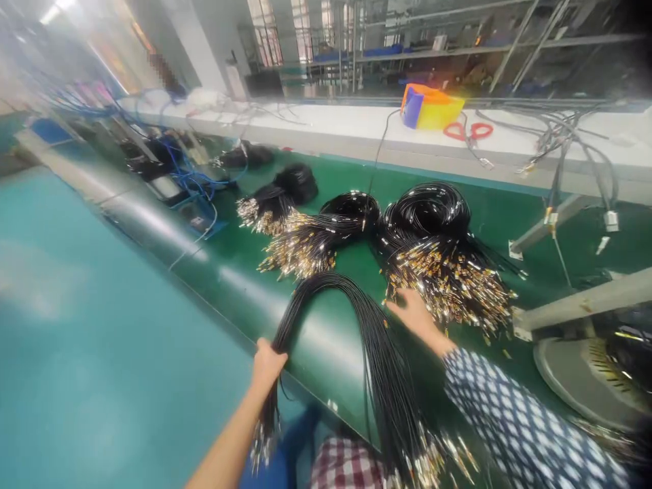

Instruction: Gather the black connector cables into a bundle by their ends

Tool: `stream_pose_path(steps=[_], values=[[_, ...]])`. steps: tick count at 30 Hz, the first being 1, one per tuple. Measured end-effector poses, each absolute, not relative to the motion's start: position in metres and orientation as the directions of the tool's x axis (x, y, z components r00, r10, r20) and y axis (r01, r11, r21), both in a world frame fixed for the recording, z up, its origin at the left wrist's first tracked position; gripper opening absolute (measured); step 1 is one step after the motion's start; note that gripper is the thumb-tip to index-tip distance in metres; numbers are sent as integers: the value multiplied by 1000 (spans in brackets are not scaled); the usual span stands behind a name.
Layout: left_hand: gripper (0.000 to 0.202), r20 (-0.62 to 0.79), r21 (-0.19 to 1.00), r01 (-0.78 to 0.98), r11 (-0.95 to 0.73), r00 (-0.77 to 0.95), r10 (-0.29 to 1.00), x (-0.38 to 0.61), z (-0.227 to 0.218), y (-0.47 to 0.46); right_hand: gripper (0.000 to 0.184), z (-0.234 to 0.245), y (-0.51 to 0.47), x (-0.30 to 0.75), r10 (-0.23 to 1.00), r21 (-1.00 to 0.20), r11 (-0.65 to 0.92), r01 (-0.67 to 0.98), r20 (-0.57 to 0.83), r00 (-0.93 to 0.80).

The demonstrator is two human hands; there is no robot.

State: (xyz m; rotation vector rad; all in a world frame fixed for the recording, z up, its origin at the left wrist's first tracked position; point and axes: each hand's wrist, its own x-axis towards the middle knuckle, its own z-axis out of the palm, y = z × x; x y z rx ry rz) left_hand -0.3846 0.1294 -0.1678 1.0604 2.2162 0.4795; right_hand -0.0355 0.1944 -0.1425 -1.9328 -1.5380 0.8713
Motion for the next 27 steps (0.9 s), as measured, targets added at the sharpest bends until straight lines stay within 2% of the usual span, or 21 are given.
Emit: stream_pose_path(steps=[4,8,10,13,15,18,23,27], values=[[46,-358,502,608,615,-502,788,-389,-176,114,81,-188,104,-48,875,-588,-483,649,-300,379],[53,-338,509,603,614,-515,787,-383,-183,101,97,-206,51,-120,908,-407,-419,812,-183,377],[60,-276,541,608,582,-525,805,-387,-191,96,94,-209,43,-143,915,-340,-404,849,-153,374],[70,-160,589,631,505,-521,838,-403,-205,91,72,-209,46,-145,914,-343,-406,847,-177,366],[76,-263,626,574,527,-481,836,-415,-213,91,64,-206,51,-134,916,-370,-395,841,-224,332],[74,-508,686,412,600,-321,800,-426,-221,94,69,-197,62,-122,887,-332,-428,841,-334,319],[42,-588,728,301,616,-186,787,-431,-225,99,74,-183,82,-117,830,-189,-429,883,-469,302],[21,-645,711,256,655,-136,752,-442,-214,103,77,-175,91,-103,829,-181,-416,891,-479,289]])
